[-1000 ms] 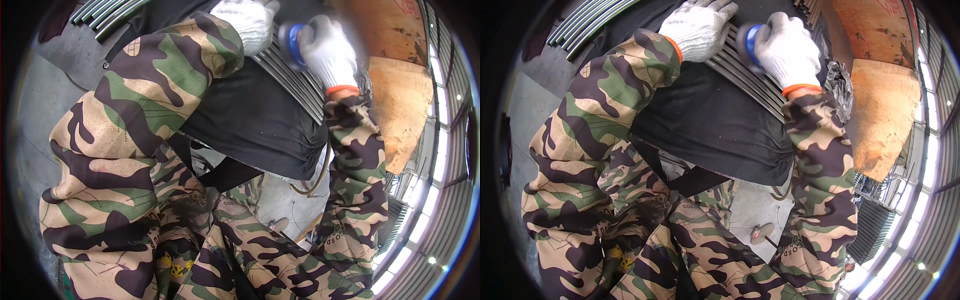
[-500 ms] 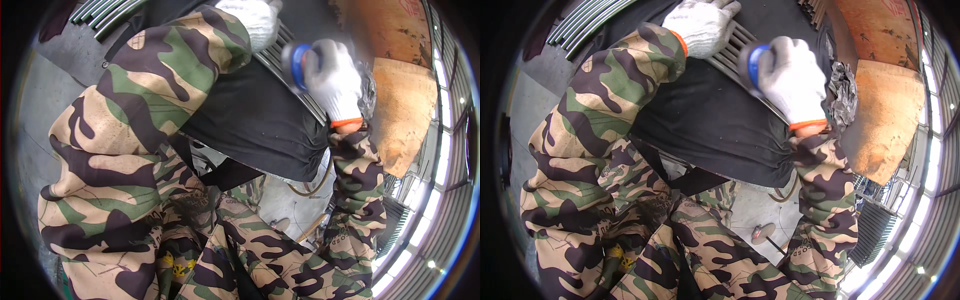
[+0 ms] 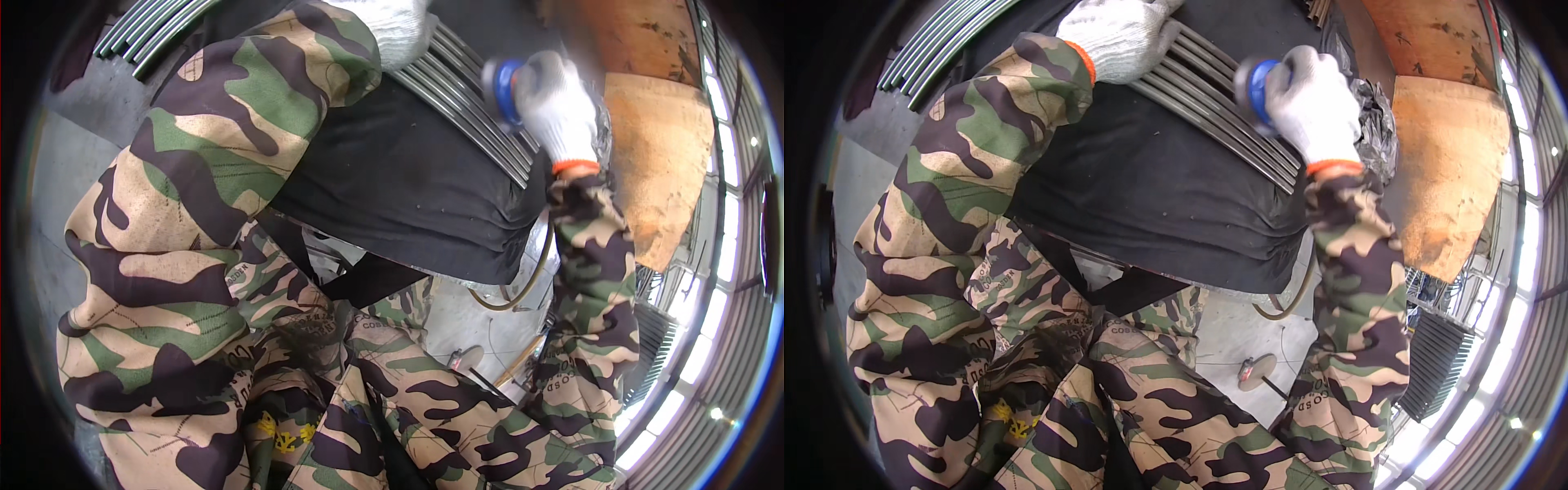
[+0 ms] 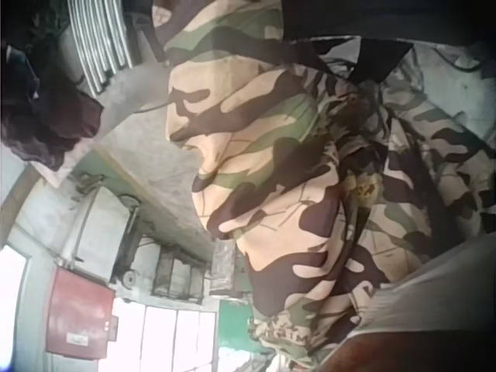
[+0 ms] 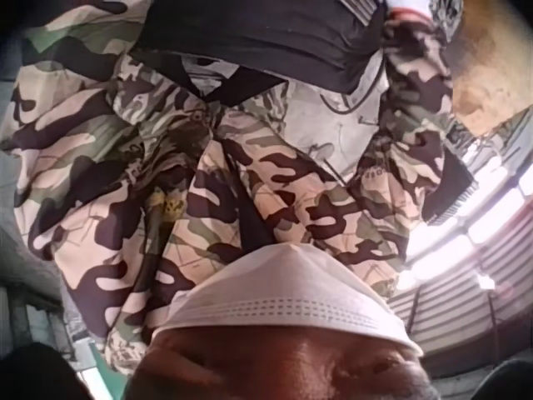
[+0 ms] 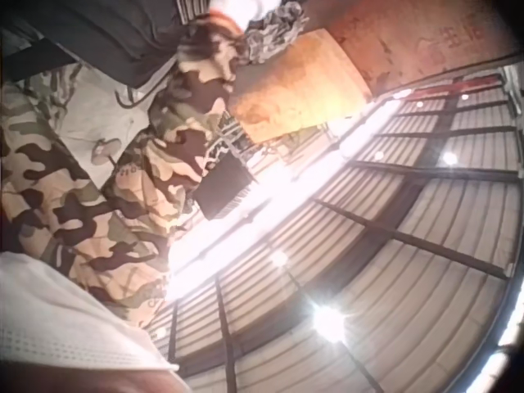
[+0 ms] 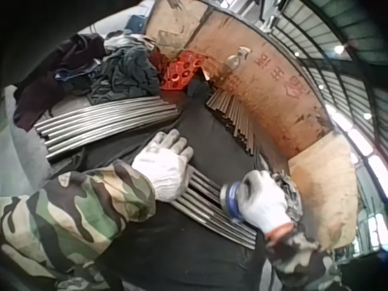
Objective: Sanding the ends of metal rods using a handheld orbital sander
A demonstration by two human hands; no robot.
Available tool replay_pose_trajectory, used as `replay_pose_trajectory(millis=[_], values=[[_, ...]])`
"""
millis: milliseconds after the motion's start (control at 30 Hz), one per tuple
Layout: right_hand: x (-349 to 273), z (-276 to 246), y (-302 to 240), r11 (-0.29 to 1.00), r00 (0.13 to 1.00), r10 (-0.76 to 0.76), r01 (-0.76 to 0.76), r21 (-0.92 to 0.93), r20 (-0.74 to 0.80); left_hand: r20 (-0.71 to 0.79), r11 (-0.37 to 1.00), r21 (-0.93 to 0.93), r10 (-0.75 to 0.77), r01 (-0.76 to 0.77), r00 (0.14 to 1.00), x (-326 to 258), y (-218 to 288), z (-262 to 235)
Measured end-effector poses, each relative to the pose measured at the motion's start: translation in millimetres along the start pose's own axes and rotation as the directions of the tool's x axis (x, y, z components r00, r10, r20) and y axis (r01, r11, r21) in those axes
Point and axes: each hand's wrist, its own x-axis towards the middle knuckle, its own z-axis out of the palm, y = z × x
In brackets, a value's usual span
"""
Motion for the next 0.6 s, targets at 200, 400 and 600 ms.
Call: replay_pose_trajectory(millis=[200,400,600], values=[[-43.9,-20.0,43.7,0.996,0.996,-0.073,0.075,0.042,-0.052,-0.137,0.999,-0.024,0.018,-0.022,0.990,16.1,18.2,14.6],[-28.7,-19.7,66.3,0.996,0.999,0.026,-0.028,-0.079,-0.026,-0.059,0.999,-0.010,0.032,-0.033,0.998,18.7,13.6,4.6],[-41.4,-16.5,26.1,0.989,0.991,-0.087,0.099,0.113,-0.099,0.047,1.000,0.010,0.004,-0.004,0.999,11.3,-4.7,-22.4]])
